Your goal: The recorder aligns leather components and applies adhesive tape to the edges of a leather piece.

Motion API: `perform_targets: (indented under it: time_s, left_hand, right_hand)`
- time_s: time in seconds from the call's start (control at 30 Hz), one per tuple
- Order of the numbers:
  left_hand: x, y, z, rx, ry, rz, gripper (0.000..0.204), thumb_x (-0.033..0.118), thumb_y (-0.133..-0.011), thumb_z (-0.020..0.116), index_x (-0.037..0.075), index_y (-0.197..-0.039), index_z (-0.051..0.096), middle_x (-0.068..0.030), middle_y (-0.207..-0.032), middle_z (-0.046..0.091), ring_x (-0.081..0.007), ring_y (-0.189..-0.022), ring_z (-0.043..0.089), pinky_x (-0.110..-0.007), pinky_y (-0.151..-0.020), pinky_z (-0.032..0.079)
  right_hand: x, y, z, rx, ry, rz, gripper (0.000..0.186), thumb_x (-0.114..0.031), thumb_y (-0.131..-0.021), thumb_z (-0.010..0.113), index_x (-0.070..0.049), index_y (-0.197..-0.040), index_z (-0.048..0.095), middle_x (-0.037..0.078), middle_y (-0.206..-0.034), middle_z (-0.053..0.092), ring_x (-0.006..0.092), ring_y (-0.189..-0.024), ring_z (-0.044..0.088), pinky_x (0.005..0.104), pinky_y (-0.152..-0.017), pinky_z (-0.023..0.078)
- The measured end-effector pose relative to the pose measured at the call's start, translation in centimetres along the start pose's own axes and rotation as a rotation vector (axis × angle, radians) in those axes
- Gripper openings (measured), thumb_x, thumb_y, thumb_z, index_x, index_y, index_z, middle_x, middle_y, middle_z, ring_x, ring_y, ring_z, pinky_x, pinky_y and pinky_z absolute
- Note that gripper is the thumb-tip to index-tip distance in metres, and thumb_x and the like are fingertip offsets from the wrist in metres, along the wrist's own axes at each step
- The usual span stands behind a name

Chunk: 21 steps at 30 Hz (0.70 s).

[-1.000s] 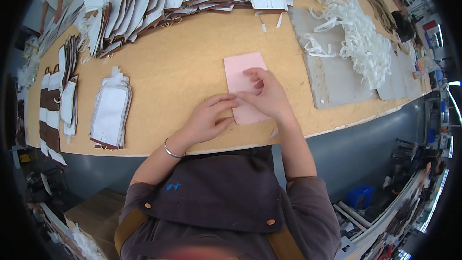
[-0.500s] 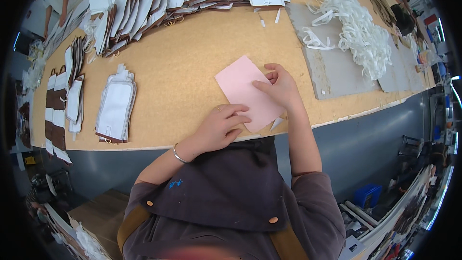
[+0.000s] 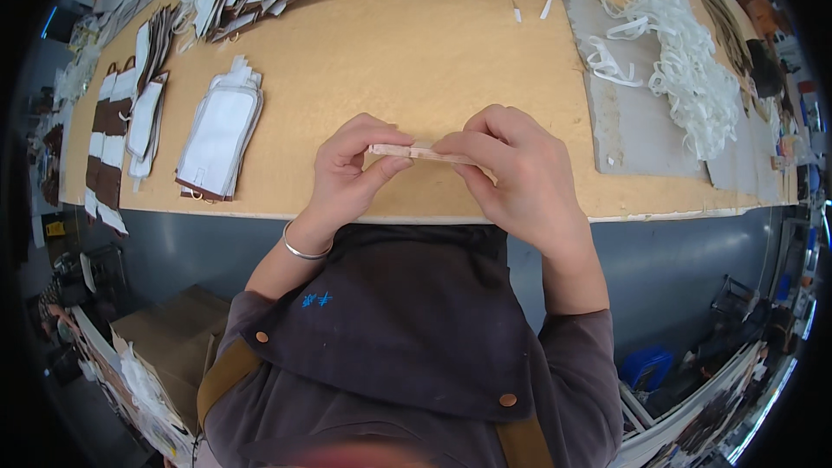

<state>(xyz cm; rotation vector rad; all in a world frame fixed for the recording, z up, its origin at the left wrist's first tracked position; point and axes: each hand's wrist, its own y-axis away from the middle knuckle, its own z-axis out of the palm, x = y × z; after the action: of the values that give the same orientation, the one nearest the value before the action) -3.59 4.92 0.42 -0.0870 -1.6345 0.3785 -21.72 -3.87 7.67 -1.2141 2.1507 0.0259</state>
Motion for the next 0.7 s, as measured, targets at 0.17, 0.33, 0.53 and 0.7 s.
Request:
perform_targets:
  time_s: [0.17, 0.33, 0.53, 0.7]
  left_hand:
    - [-1.0, 0.4, 0.2, 0.010, 0.012, 0.028, 0.019, -0.002, -0.074, 0.067, 0.003, -0.092, 0.065, -0.0053, -0.085, 0.059, -0.0138, -0.078, 0.055, -0.026, -0.070, 0.043]
    - [0.0, 0.5, -0.1, 0.014, -0.036, 0.032, 0.016, 0.004, -0.074, 0.068, 0.004, -0.089, 0.066, -0.0049, -0.080, 0.061, -0.0133, -0.072, 0.055, -0.025, -0.065, 0.043]
    - [-0.3, 1.1, -0.6, -0.029, 0.006, -0.135, 0.014, -0.001, -0.079, 0.060, 0.001, -0.092, 0.064, -0.0071, -0.088, 0.063, -0.0126, -0.080, 0.056, -0.025, -0.072, 0.043]
    - [-0.7, 1.3, -1.1, -0.073, 0.087, -0.191, 0.019, -0.002, -0.080, 0.056, -0.001, -0.097, 0.064, -0.0099, -0.095, 0.063, -0.0159, -0.091, 0.058, -0.027, -0.082, 0.044]
  right_hand:
    - [1.1, 0.6, 2.2, -0.002, 0.148, 0.000, 0.020, -0.007, -0.066, 0.066, -0.014, -0.085, 0.067, 0.000, -0.078, 0.061, 0.0201, -0.071, 0.059, 0.0319, -0.057, 0.046]
    - [1.0, 0.8, 2.7, -0.059, 0.199, 0.065, 0.019, -0.008, -0.067, 0.064, -0.015, -0.085, 0.067, 0.000, -0.079, 0.064, 0.0196, -0.071, 0.059, 0.0311, -0.056, 0.046]
    - [0.7, 0.5, 2.7, -0.081, 0.241, 0.040, 0.019, -0.008, -0.067, 0.064, -0.015, -0.084, 0.068, -0.002, -0.078, 0.064, 0.0196, -0.069, 0.059, 0.0311, -0.055, 0.046]
    - [0.8, 0.5, 2.8, -0.105, 0.249, 0.032, 0.019, -0.007, -0.066, 0.064, -0.016, -0.083, 0.068, -0.002, -0.077, 0.064, 0.0199, -0.067, 0.058, 0.0314, -0.054, 0.046]
